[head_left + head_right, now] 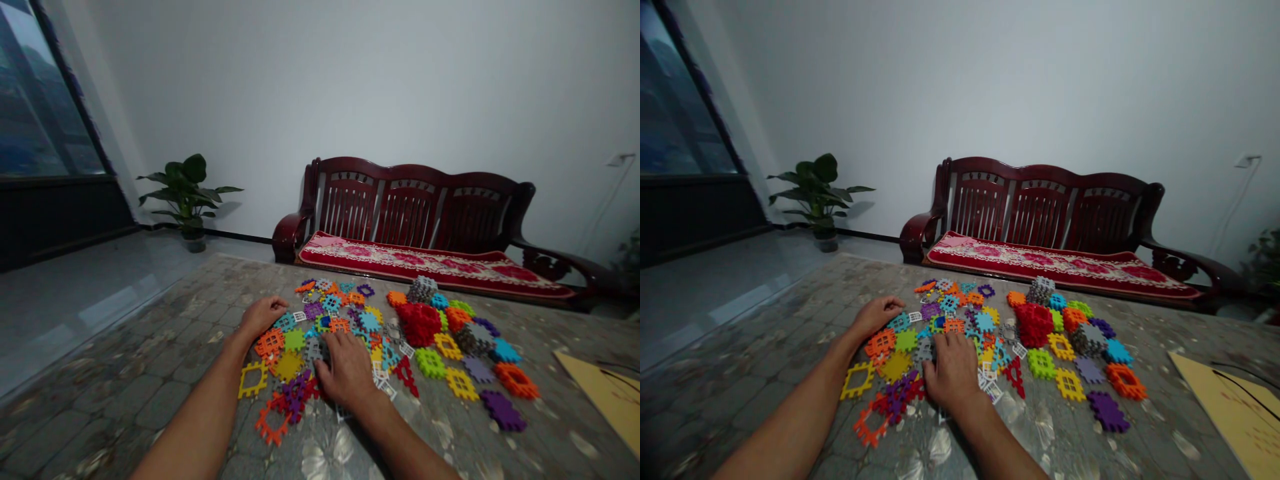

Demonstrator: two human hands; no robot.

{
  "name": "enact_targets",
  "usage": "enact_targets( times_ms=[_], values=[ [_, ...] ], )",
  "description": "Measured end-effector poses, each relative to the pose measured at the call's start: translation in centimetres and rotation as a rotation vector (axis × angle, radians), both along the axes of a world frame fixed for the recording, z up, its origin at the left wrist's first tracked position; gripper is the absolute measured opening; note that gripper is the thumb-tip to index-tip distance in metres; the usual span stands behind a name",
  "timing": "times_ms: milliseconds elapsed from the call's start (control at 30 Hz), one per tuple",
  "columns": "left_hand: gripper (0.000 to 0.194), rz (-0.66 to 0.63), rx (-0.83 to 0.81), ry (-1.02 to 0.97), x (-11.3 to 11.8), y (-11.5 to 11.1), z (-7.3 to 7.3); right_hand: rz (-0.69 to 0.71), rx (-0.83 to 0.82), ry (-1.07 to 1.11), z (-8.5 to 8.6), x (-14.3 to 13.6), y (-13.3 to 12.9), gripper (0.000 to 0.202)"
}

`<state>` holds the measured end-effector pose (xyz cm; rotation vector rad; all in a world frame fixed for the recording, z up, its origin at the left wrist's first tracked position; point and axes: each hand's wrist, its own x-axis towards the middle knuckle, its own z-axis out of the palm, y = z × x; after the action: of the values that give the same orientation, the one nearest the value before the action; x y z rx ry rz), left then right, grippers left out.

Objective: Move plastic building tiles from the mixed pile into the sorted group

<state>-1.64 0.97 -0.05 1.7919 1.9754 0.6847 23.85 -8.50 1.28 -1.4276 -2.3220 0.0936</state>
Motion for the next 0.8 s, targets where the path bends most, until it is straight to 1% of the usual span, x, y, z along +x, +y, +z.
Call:
enact_targets(
  times_ms=[200,300,433,800],
  values=[
    [0.028,0.013,0.006,0.02,0.23,-0.21,0.28,0.044,0.01,0.049,-0.07,0.1,0.01,0.04],
    [0.027,0.009,0.015,0.021,0.27,-0.3,0.31,0.114,-0.005,0.077,0.09,0.16,0.07,0.044],
    [0.025,0.007,0.027,0.008,0.29,-0.41,0.34,0.194,-0.053,0.106,0.16,0.2,0.4,0.043],
    [0.026,0.025,0.031,0.025,0.37,-0.44,0.31,0.211,-0.084,0.055,0.63,0.2,0.47,0.047]
  ],
)
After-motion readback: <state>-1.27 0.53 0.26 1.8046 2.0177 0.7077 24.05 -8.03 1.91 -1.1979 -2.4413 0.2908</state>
